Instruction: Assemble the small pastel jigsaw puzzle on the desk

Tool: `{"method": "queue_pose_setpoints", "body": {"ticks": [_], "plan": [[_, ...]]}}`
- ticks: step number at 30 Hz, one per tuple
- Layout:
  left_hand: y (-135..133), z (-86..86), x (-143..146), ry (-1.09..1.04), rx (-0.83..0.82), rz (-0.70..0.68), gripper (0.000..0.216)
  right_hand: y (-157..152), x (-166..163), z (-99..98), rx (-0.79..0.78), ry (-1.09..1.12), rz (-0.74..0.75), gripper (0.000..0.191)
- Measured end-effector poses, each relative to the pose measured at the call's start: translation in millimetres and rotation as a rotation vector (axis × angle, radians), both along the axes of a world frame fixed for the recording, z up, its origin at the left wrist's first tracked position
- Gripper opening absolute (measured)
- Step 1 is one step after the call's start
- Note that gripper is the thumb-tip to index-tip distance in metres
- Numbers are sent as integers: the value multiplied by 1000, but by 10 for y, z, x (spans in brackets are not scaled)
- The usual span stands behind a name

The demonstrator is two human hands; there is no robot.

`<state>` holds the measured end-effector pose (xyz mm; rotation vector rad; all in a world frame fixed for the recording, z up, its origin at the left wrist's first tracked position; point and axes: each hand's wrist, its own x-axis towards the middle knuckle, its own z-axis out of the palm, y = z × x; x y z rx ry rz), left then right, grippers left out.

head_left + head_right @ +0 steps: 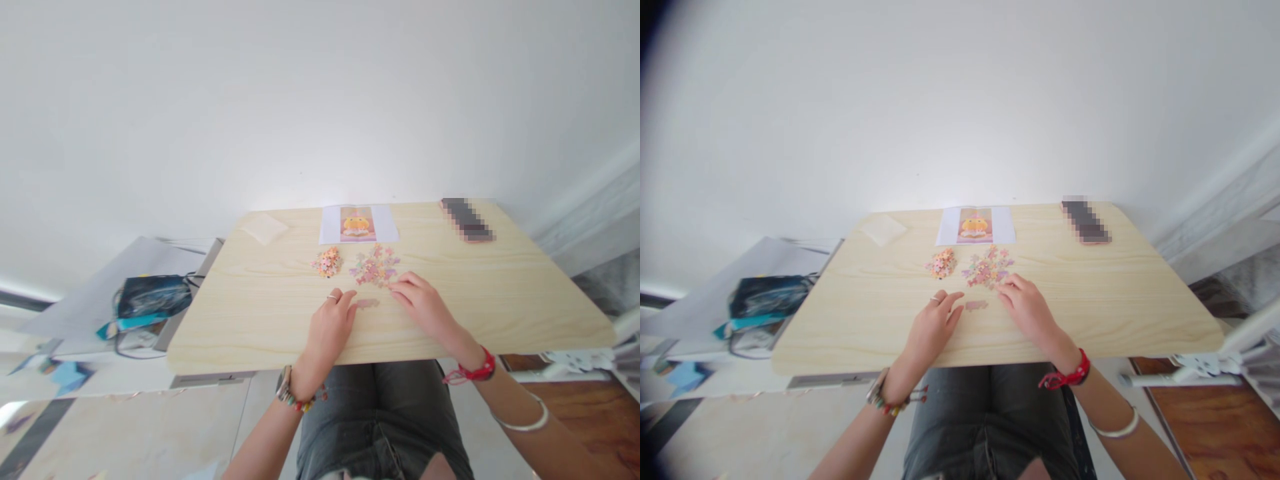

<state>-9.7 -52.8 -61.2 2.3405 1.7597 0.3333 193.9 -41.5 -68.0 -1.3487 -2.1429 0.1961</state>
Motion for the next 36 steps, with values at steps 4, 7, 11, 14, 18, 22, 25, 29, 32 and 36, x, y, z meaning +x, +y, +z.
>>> {"method": "queue_pose_setpoints", "body": {"ticks": [4, 7, 11, 14, 18, 22, 25, 29, 32, 36], "plan": [[42, 48, -116, -13, 16, 29, 24, 182, 318, 84, 4, 19, -58, 18], [81, 58, -148, -20, 4, 30, 22, 364, 451, 106, -38, -31, -85, 16], [90, 42, -120, -28, -19, 9, 22, 588, 419, 91, -104, -113, -69, 15], [72, 22, -102, -37, -30, 0, 23, 710, 330, 67, -135, -161, -64, 15], [56, -2, -121, -46, -32, 1, 23, 791, 248, 61, -151, -189, -56, 16], [62, -3, -144, -44, -30, 5, 23, 825, 221, 101, -159, -190, -49, 15], [75, 15, -142, -40, -32, 6, 23, 840, 206, 151, -153, -164, -40, 13], [92, 39, -127, -40, -26, 9, 23, 823, 156, 195, -164, -148, 46, 13], [105, 52, -115, -44, -22, 5, 23, 791, 99, 186, -162, -146, 134, 13], [114, 61, -110, -50, -16, -1, 23, 774, 68, 148, -138, -109, 195, 13]]}}
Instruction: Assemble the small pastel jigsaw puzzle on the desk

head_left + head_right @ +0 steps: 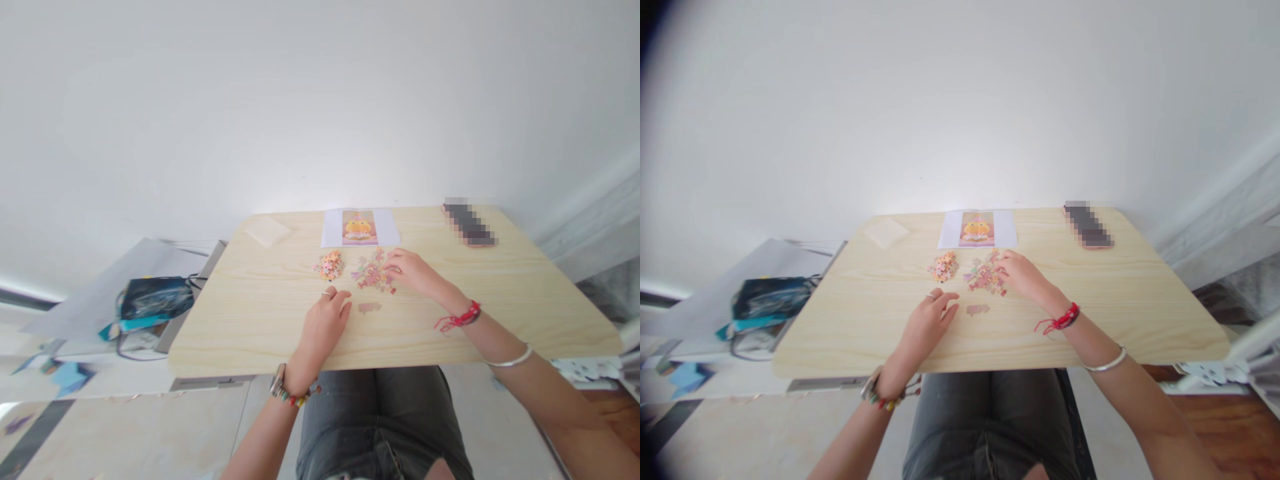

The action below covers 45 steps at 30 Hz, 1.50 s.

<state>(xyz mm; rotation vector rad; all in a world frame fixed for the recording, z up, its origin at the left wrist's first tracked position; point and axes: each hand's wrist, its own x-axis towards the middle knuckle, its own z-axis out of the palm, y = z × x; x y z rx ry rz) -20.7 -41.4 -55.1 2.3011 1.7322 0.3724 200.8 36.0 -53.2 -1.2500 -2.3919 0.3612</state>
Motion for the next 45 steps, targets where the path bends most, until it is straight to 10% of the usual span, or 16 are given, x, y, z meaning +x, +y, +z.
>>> {"method": "queue_pose_setpoints", "body": {"ticks": [13, 45], "plan": [[61, 10, -19, 54, -11, -19, 23, -233, 180, -22, -67, -66, -91, 18], [10, -31, 89, 109, -83, -108, 24, 335, -86, 120, -70, -416, 130, 11]]}}
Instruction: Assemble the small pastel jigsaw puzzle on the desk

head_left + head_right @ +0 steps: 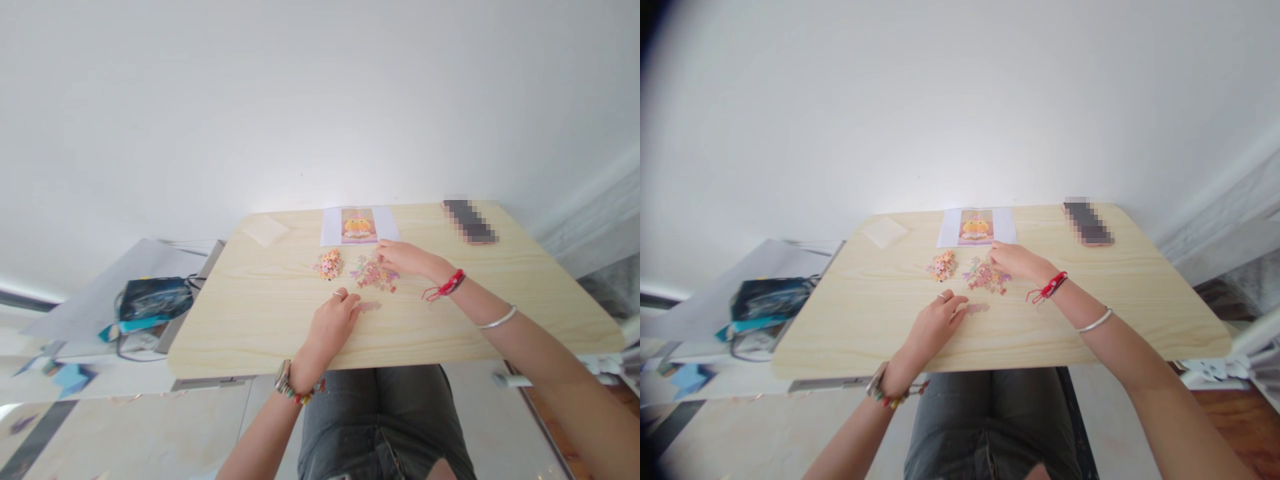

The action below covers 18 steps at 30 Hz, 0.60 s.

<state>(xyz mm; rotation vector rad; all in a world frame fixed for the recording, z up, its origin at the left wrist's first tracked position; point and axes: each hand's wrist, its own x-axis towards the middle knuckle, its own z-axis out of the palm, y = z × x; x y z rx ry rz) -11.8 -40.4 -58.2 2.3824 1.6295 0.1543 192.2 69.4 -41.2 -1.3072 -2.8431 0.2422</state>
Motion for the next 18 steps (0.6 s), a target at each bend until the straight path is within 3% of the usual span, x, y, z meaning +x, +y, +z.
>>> {"method": "queue_pose_setpoints", "body": {"ticks": [9, 13, 18], "plan": [[-19, -4, 16, -1, -24, -13, 22, -210, 149, 103, 57, 150, -60, 15], [-31, 9, 32, -1, -14, -33, 22, -489, 155, 104, 60, 225, -21, 14], [-85, 14, 33, 13, -5, -51, 22, -884, 79, 24, 56, 122, 9, 12]]}}
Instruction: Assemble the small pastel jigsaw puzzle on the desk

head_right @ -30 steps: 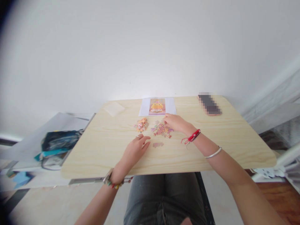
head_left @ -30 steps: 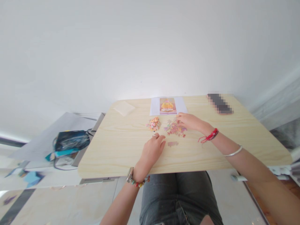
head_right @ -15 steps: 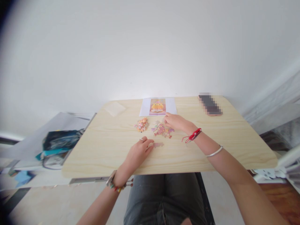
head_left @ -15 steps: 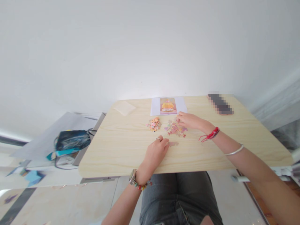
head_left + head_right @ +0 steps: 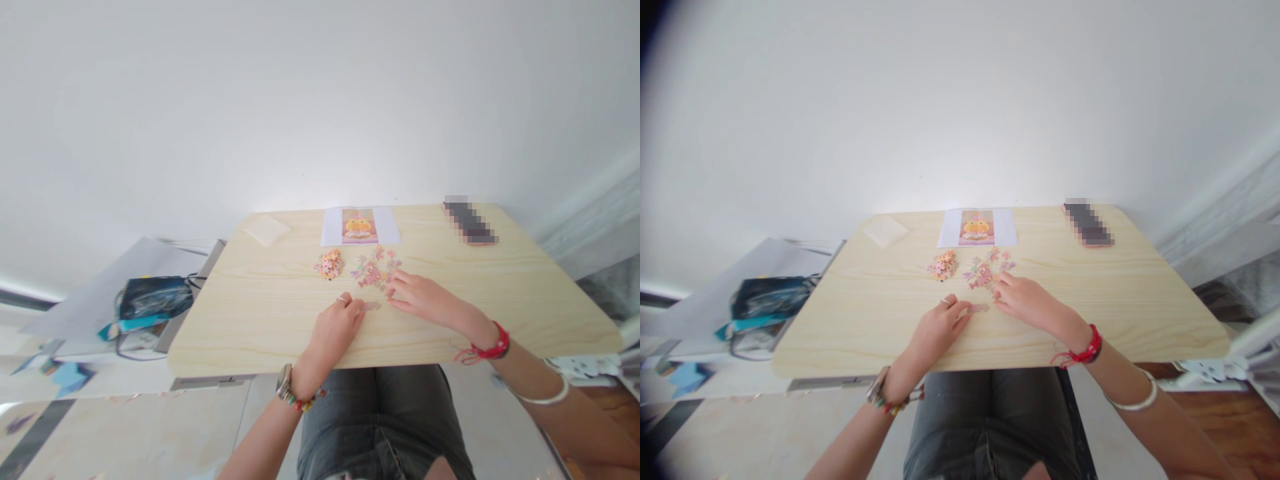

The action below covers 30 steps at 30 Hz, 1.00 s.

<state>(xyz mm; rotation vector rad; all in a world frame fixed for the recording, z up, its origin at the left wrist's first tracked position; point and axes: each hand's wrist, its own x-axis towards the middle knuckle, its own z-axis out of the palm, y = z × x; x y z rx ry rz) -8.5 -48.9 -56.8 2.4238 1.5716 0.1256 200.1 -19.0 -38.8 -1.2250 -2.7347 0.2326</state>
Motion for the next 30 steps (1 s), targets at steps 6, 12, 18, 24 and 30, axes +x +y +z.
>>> {"method": "queue_pose_setpoints", "body": {"ticks": [6, 12, 18, 24, 30], "plan": [[-83, 18, -8, 20, -9, -8, 27, -202, -97, -95, 91, -91, -40, 11], [-114, 11, -38, 45, 2, 8, 29, -186, -196, -102, 146, -168, -103, 11], [-122, 9, -46, 71, -31, 1, 30, -175, -238, -117, 140, -183, -112, 11], [-129, -13, -49, 65, -25, 6, 32, -170, -228, -149, 147, -136, -105, 11], [-116, -18, -47, 66, -25, 10, 32, -170, -227, -152, 102, -94, -121, 11]]}}
